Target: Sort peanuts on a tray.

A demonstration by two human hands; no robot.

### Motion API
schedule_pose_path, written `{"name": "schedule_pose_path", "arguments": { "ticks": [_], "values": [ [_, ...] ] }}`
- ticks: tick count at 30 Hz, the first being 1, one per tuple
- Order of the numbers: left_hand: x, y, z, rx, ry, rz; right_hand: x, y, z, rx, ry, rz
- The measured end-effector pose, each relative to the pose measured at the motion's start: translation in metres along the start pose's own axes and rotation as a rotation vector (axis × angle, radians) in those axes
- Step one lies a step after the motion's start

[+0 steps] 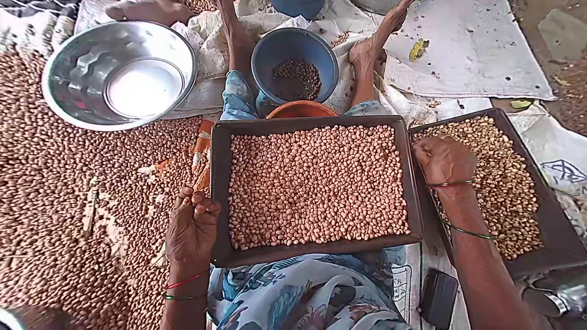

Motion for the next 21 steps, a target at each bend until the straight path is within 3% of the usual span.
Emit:
{"name": "schedule_pose_path", "arguments": {
  "ticks": [3,5,8,10,12,15,17,19,21],
  "values": [
    [0.002,0.002,-0.001,0.010,0.029,0.003,0.028,0.023,-0.031,0.032,-0.072,0.310],
    [0.002,0.000,-0.001,0.005,0.070,-0.012,0.028,0.042,-0.030,-0.028,-0.126,0.252],
    [0.001,-0.002,-0.002,-0.004,0.148,-0.046,0.003,0.069,-0.006,-0.455,-0.119,0.036],
    [0.003,-0.001,-0.001,-0.002,0.159,-0.042,-0.037,0.082,0.005,-0.836,0.031,0.037],
    [0.003,-0.001,0.000,0.005,0.160,-0.028,-0.079,0.094,0.018,-0.988,0.102,0.038],
    [0.002,-0.003,-0.001,0.009,0.164,-0.025,-0.132,0.100,0.027,-0.968,-0.143,-0.045],
    [0.002,-0.002,-0.002,-0.010,0.140,-0.019,-0.157,0.103,0.034,-0.880,-0.570,-0.191],
    [0.004,0.000,-0.002,-0.033,0.104,-0.011,-0.166,0.101,0.045,-0.722,-1.075,-0.283],
    [0.007,0.004,-0.003,-0.043,0.059,-0.004,-0.149,0.087,0.038,-0.519,-1.281,-0.220]
  ]
}}
Point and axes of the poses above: each hand's wrist, its own y-axis away from the middle knuckle, its own z-axis out of the palm, x = y × z, the point moved 2 cm from there along -y, towards the middle knuckle, and after that the axes turned 8 degrees about y, right-handed, at the moved point
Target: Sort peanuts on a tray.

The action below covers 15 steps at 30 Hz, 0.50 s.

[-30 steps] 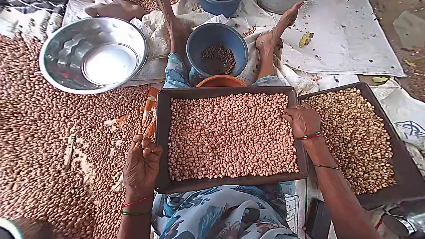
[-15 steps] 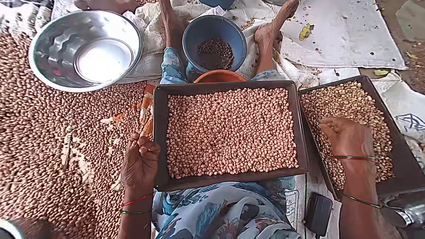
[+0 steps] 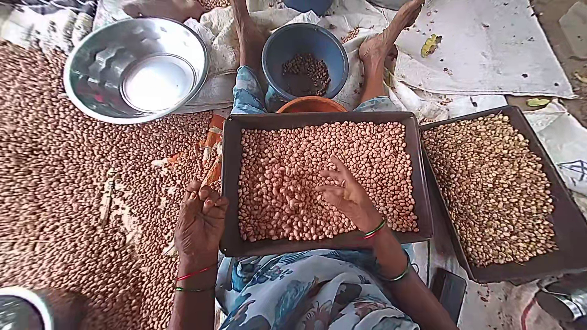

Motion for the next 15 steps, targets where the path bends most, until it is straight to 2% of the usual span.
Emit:
{"name": "schedule_pose_path", "arguments": {
  "ticks": [2,4,7,10,15],
  "values": [
    [0.006,0.006,-0.006,0.024,-0.011,0.015,-0.001,0.002,-0.044,0.247,0.147,-0.013],
    [0.012,0.011,-0.015,0.092,0.016,0.040,0.006,0.008,-0.081,0.355,0.340,0.009],
    [0.023,0.016,-0.030,0.179,0.086,0.072,0.010,0.023,-0.102,0.268,0.657,0.102],
    [0.034,0.018,-0.039,0.183,0.129,0.111,0.011,0.036,-0.112,0.178,0.945,0.241],
    [0.047,0.016,-0.047,0.242,0.147,0.180,0.031,0.058,-0.111,0.155,1.015,0.230]
  ]
}}
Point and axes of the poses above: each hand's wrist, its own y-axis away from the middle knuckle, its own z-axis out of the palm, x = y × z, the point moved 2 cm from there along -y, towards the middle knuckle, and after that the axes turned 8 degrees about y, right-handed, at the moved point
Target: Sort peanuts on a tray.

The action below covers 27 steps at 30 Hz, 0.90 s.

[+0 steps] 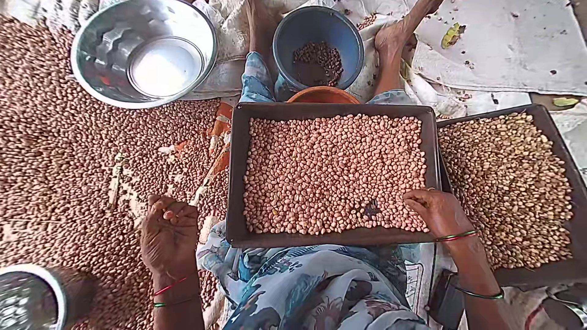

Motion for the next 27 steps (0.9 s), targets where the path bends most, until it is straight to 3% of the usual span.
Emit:
{"name": "schedule_pose_path", "arguments": {
  "ticks": [5,9,12,14,16,22,24,27],
  "values": [
    [-0.007,-0.005,0.015,-0.004,-0.059,0.012,-0.017,0.006,0.023,-0.010,0.172,0.064],
    [-0.019,-0.003,0.025,-0.088,-0.140,-0.023,-0.019,-0.001,0.014,-0.145,0.215,0.091],
    [-0.023,0.002,0.027,-0.084,-0.229,-0.010,0.009,0.002,-0.013,0.160,0.130,0.108],
    [-0.021,0.005,0.024,-0.080,-0.246,0.002,0.033,0.009,-0.041,0.399,0.094,0.268],
    [-0.020,0.005,0.021,-0.069,-0.233,0.012,0.050,0.012,-0.056,0.477,0.044,0.369],
    [-0.024,0.007,0.019,-0.053,-0.269,0.000,-0.018,0.001,-0.006,0.263,-0.061,-0.132],
    [-0.027,0.010,0.020,-0.104,-0.292,-0.016,-0.041,-0.012,0.014,0.163,-0.044,-0.127],
    [-0.039,0.015,0.024,-0.108,-0.325,-0.042,-0.089,-0.045,0.041,-0.094,-0.008,0.027]
  ]
}}
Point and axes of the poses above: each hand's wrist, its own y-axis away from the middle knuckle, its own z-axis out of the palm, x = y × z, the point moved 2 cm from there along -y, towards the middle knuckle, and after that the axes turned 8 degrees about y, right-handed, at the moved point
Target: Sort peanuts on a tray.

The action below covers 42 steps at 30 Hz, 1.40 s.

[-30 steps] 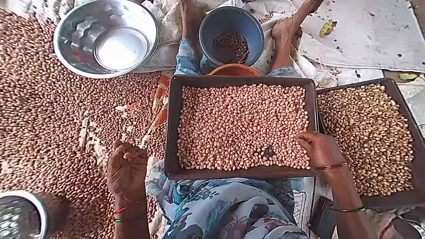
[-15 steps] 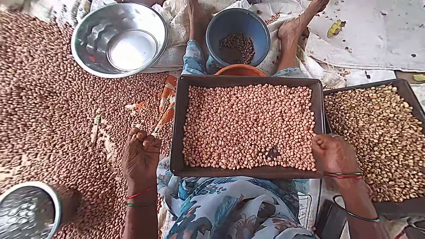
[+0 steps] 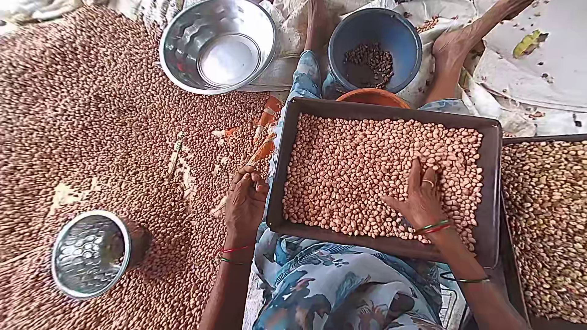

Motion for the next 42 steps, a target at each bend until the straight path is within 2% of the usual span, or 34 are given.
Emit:
{"name": "schedule_pose_path", "arguments": {
  "ticks": [2,5,7,9,11,13,15,18,20,21,24,25,26,28,29,31,34,36,39,42],
  "values": [
    [-0.009,0.003,0.006,0.034,-0.049,0.003,-0.035,-0.018,0.008,-0.094,0.034,0.028],
    [-0.012,0.003,0.008,0.041,-0.063,0.025,-0.079,-0.030,0.003,-0.161,0.119,-0.134],
    [-0.008,0.005,0.006,-0.035,-0.099,0.058,-0.107,-0.022,-0.002,-0.105,0.154,-0.270],
    [-0.002,0.009,0.005,-0.105,-0.164,0.063,-0.128,-0.002,-0.003,0.040,0.119,-0.422],
    [0.004,0.011,0.001,-0.123,-0.230,0.061,-0.139,0.015,0.005,0.192,0.023,-0.621],
    [0.009,0.011,-0.007,-0.080,-0.271,0.060,-0.146,0.025,0.018,0.096,-0.042,-0.769],
    [0.011,0.009,-0.015,-0.014,-0.268,0.059,-0.151,0.030,0.031,-0.045,0.036,-0.805],
    [0.013,0.005,-0.018,0.055,-0.232,0.071,-0.137,0.027,0.028,-0.048,0.010,-0.790],
    [0.015,0.005,-0.018,0.044,-0.231,0.087,-0.107,0.018,0.005,-0.041,-0.193,-0.747],
    [0.015,0.005,-0.016,0.029,-0.250,0.095,-0.082,0.009,-0.010,-0.031,-0.379,-0.756],
    [0.012,0.006,-0.012,-0.027,-0.426,0.127,0.000,-0.007,-0.051,-0.206,-1.339,-0.823],
    [0.009,0.006,-0.008,-0.047,-0.520,0.142,0.021,-0.007,-0.061,-0.145,-1.565,-0.776],
    [0.006,0.005,-0.004,-0.069,-0.624,0.152,0.039,-0.008,-0.064,0.011,-1.581,-0.659],
    [0.001,0.004,0.005,-0.112,-0.815,0.172,0.054,-0.009,-0.054,0.273,-1.185,-0.409],
    [-0.003,0.003,0.009,-0.134,-0.911,0.192,0.050,-0.008,-0.045,0.305,-0.922,-0.359],
    [-0.009,0.001,0.015,-0.186,-1.038,0.248,0.024,-0.001,-0.025,0.270,-0.550,-0.447],
    [-0.012,-0.001,0.017,-0.205,-1.132,0.229,-0.041,0.007,-0.001,0.323,-0.334,-0.696],
    [-0.013,-0.005,0.011,-0.206,-1.142,0.186,-0.081,-0.003,0.005,0.410,-0.185,-0.762],
    [-0.019,-0.011,0.001,-0.212,-1.008,0.129,-0.121,-0.041,-0.005,0.402,-0.095,-0.690],
    [-0.021,-0.013,0.000,-0.202,-0.840,0.086,-0.135,-0.068,-0.019,0.360,-0.017,-0.621]
  ]
}}
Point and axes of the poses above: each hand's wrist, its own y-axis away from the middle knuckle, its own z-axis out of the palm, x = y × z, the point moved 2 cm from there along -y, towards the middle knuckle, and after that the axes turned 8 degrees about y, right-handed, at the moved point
